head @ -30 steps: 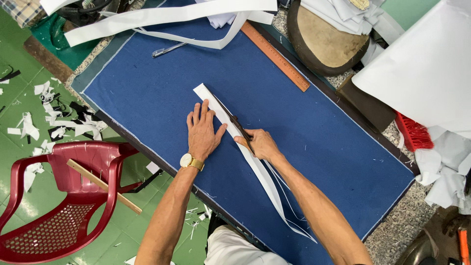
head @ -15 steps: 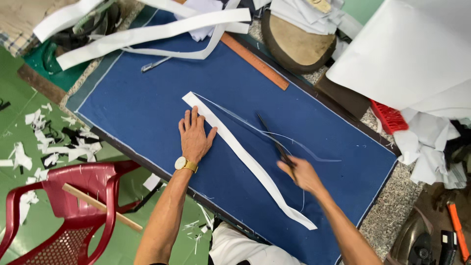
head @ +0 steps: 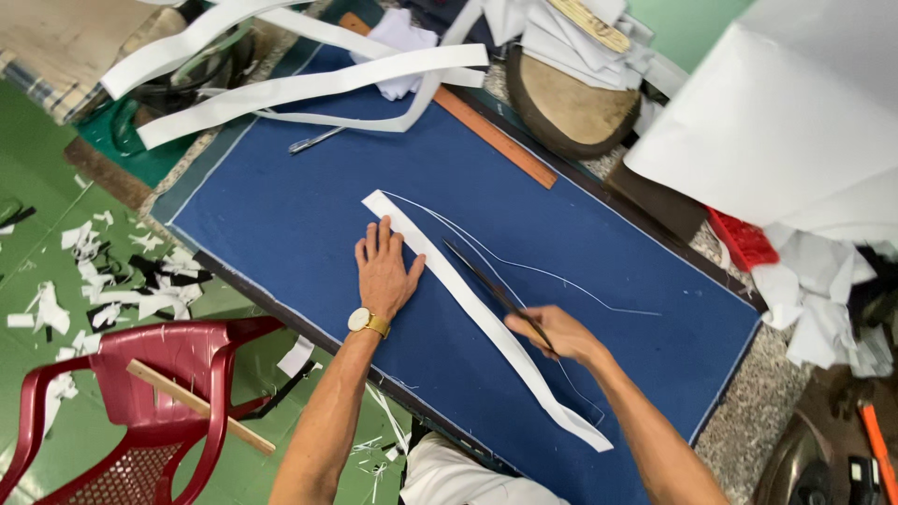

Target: The person uses large shears to cut a long white strip of fabric on a blue work surface. They repeatedly trim the edges of the strip, repositioning it as needed, and discard the cut-off pieces onto the floor.

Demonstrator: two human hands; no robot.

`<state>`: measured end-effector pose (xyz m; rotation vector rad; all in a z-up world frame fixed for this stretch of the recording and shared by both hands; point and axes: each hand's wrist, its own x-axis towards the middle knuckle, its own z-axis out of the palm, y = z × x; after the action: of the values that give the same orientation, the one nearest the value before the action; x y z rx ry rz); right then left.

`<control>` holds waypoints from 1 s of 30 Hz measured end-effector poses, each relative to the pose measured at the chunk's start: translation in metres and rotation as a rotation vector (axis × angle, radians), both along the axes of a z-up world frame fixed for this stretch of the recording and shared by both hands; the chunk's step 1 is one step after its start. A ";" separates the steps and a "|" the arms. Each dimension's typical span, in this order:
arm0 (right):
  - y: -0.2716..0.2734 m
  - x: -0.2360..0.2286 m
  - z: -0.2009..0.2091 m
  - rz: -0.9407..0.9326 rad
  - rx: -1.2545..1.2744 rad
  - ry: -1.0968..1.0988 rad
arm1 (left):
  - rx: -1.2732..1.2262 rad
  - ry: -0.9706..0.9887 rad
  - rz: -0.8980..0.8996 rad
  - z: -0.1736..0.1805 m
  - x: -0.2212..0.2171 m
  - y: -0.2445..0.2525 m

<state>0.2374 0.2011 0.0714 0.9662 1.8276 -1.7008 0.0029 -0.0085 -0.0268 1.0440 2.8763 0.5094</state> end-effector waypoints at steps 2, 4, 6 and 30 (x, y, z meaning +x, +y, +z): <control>-0.005 -0.039 0.006 0.039 0.011 0.020 | 0.009 -0.025 0.008 0.003 0.000 -0.001; -0.010 -0.070 0.009 0.067 0.022 0.036 | 0.018 -0.053 0.005 0.006 -0.001 0.001; -0.014 -0.096 0.008 0.083 0.030 0.047 | 0.007 -0.029 0.002 0.008 -0.001 0.001; 0.014 0.201 -0.063 -0.518 0.748 -0.030 | -0.007 0.185 -0.053 0.011 0.012 0.011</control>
<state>0.4385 0.2151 0.0085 1.8816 2.3899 -1.2055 0.0145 0.0029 -0.0162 1.2245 2.9944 0.4203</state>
